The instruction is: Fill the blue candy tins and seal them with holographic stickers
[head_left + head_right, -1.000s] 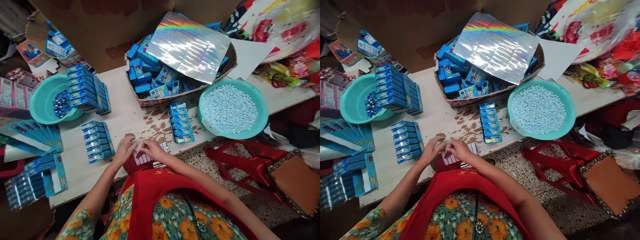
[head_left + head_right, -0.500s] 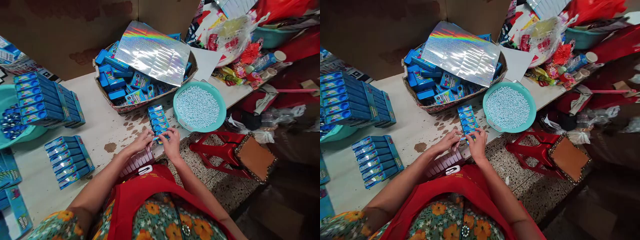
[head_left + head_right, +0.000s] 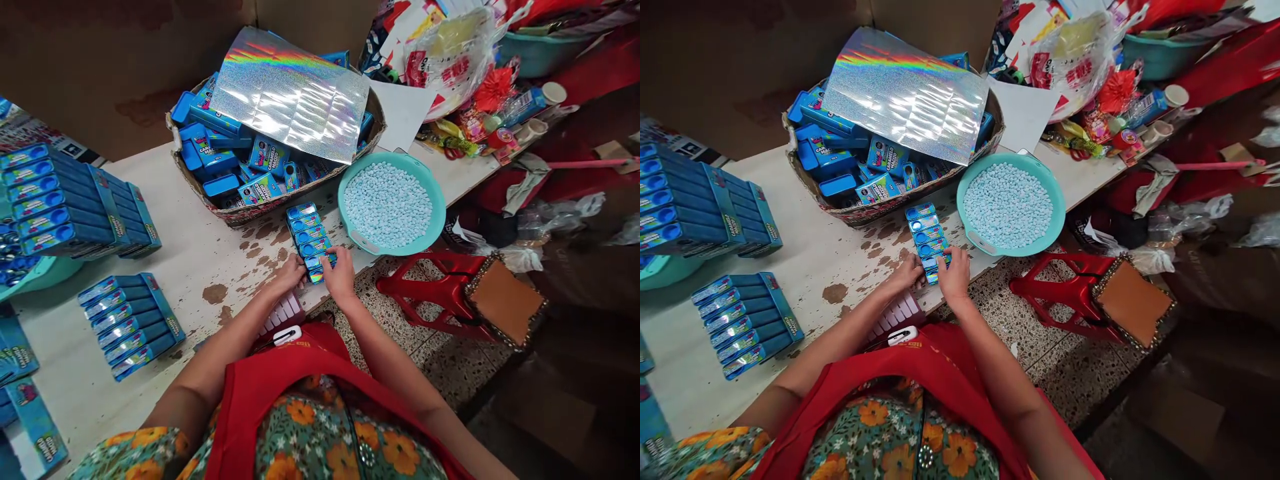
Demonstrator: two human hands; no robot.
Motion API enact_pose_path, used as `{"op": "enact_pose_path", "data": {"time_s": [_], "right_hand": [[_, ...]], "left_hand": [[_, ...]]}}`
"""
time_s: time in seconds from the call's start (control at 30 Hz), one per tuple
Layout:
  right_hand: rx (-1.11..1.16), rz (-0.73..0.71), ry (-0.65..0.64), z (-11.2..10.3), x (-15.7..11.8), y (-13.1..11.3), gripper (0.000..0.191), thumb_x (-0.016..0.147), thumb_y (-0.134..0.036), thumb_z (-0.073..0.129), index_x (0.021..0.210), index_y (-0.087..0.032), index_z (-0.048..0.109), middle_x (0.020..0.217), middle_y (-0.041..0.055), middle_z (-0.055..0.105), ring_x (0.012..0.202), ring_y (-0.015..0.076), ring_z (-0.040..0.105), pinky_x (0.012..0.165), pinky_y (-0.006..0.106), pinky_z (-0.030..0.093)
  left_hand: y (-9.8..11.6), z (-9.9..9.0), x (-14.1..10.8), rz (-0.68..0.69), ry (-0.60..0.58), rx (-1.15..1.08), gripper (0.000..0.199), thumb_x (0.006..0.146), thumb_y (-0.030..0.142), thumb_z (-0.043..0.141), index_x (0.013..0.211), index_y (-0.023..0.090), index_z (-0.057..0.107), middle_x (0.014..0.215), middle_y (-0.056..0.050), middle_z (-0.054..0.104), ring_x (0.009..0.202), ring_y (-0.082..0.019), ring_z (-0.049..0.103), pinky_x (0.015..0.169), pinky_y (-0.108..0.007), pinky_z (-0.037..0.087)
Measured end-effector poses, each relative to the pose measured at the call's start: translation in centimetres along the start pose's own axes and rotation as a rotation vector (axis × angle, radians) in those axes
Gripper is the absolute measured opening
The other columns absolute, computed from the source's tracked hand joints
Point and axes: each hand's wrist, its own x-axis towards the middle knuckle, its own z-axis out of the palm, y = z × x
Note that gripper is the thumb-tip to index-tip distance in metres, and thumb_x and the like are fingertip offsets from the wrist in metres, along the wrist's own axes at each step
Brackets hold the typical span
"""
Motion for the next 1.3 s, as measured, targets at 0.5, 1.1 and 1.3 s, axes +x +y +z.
{"op": "enact_pose_path", "data": {"time_s": [0.5, 1.1, 1.3], "right_hand": [[0.192, -0.457, -0.397, 1.2, -3.8, -7.7, 0.016, 0.087, -0.025, 0.051, 0.101, -0.020, 0.057, 0.100, 0.0080, 0.056, 0.098, 0.0209, 0.052, 0.086, 0.035, 0.044], [-0.319, -1.057, -1.161, 10.2, -11.7, -11.1, 0.051, 0.080, -0.021, 0.060, 0.128, -0.014, 0.047, 0.142, 0.0156, 0.037, 0.119, 0.0315, 0.042, 0.090, 0.044, 0.046], [-0.302, -1.006, -1.222, 9.9, -11.3, -11.9, 0.028, 0.075, -0.029, 0.068, 0.099, -0.016, 0.063, 0.125, 0.0137, 0.054, 0.113, 0.0304, 0.049, 0.085, 0.040, 0.045]], "left_hand": [[-11.0, -12.5, -18.2, -0.197, -0.105, 0.246, 0.025, 0.067, 0.041, 0.060, 0.076, 0.017, 0.062, 0.069, 0.000, 0.059, 0.067, -0.016, 0.052, 0.060, -0.024, 0.036], [-15.7, -10.3, -18.4, -0.346, 0.356, -0.193, 0.030, 0.062, 0.045, 0.054, 0.064, 0.015, 0.055, 0.053, 0.004, 0.044, 0.051, -0.009, 0.035, 0.048, -0.021, 0.025], [-17.0, -10.3, -17.1, -0.328, 0.376, -0.143, 0.030, 0.063, 0.045, 0.052, 0.062, 0.016, 0.053, 0.053, 0.004, 0.042, 0.051, -0.010, 0.036, 0.050, -0.022, 0.027]]}}
